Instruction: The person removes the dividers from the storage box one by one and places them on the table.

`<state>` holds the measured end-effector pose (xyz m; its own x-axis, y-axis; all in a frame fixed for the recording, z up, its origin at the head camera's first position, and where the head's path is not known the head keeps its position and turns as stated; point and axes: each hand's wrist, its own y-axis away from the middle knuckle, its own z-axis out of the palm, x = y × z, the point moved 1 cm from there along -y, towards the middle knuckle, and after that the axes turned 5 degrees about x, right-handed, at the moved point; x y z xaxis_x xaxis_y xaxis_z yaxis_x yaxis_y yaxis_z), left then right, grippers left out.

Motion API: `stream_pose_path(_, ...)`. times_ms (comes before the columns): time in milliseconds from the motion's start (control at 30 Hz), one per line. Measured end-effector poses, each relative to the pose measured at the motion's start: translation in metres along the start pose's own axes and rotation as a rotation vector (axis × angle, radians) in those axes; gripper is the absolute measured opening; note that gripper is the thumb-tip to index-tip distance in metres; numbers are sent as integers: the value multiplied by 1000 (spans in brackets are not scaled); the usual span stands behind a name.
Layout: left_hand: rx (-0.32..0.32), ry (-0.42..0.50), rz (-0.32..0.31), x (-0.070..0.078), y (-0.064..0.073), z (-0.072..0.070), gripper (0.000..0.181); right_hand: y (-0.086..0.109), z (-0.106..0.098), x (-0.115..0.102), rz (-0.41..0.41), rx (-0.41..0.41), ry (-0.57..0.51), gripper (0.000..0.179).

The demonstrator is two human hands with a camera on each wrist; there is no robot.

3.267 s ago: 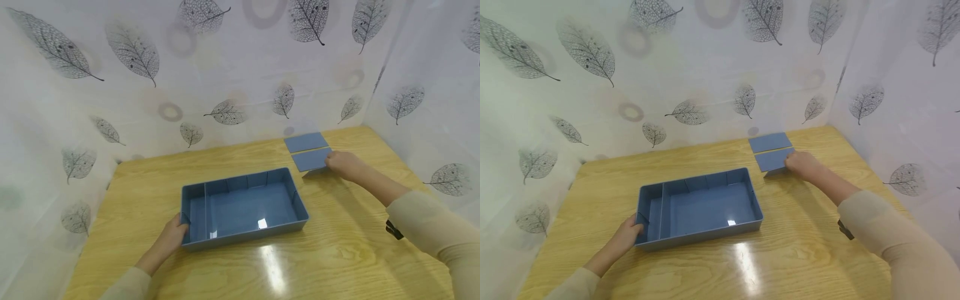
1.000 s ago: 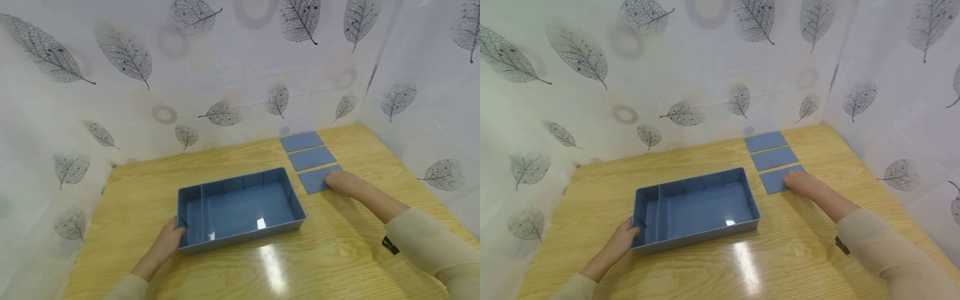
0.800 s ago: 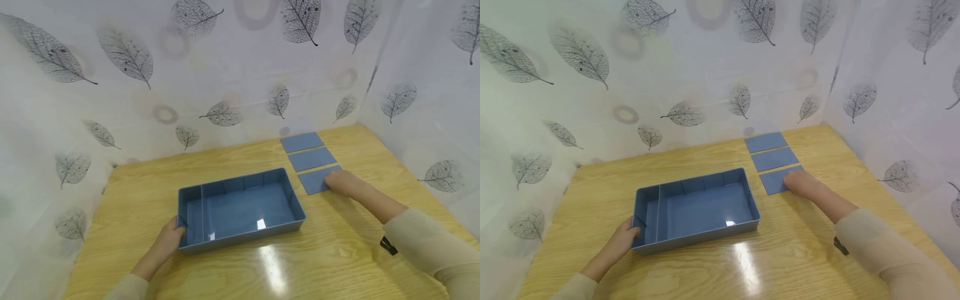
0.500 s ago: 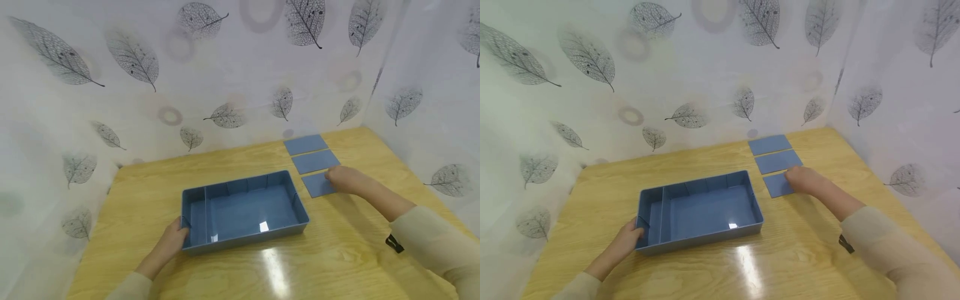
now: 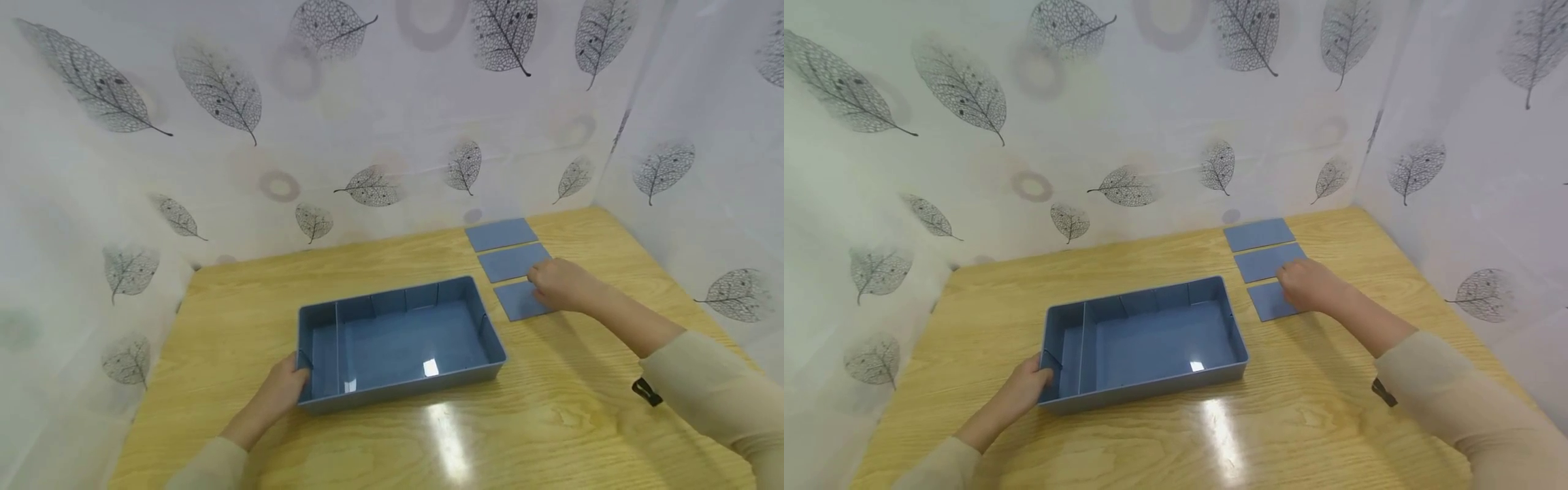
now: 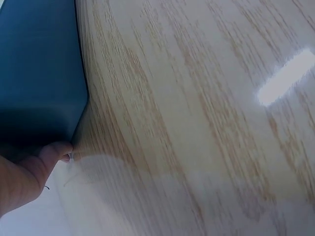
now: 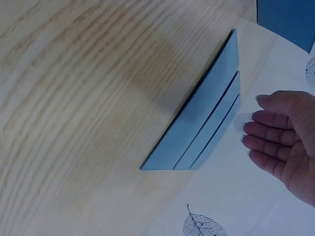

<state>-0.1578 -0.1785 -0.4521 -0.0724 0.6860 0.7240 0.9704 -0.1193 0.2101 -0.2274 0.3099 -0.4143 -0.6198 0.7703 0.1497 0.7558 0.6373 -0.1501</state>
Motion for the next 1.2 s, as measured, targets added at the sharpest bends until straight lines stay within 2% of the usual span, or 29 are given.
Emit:
stream_pose_path(233,-38,-2,-25,1,-3,-2,43,-10,-11,-5,-21,-13,-9,20)
stream_pose_path(633,-15,7,-39,4,-1,-2,40,-26,-26,-8,11,-83,-15,14)
stream_pose_path(767,-21,2,-30,4,-2,-2,42,-35,-33,-10,2,-61,-13,15)
stream_pose_path(900,-18,1,-21,5,-3,-1,42,-47,-41,-19,-19,-62,-15,14)
stream_pose_path(1200,-31,23,-31,4,-2,-3,39,-74,-50,-47,-67,-138,34,14)
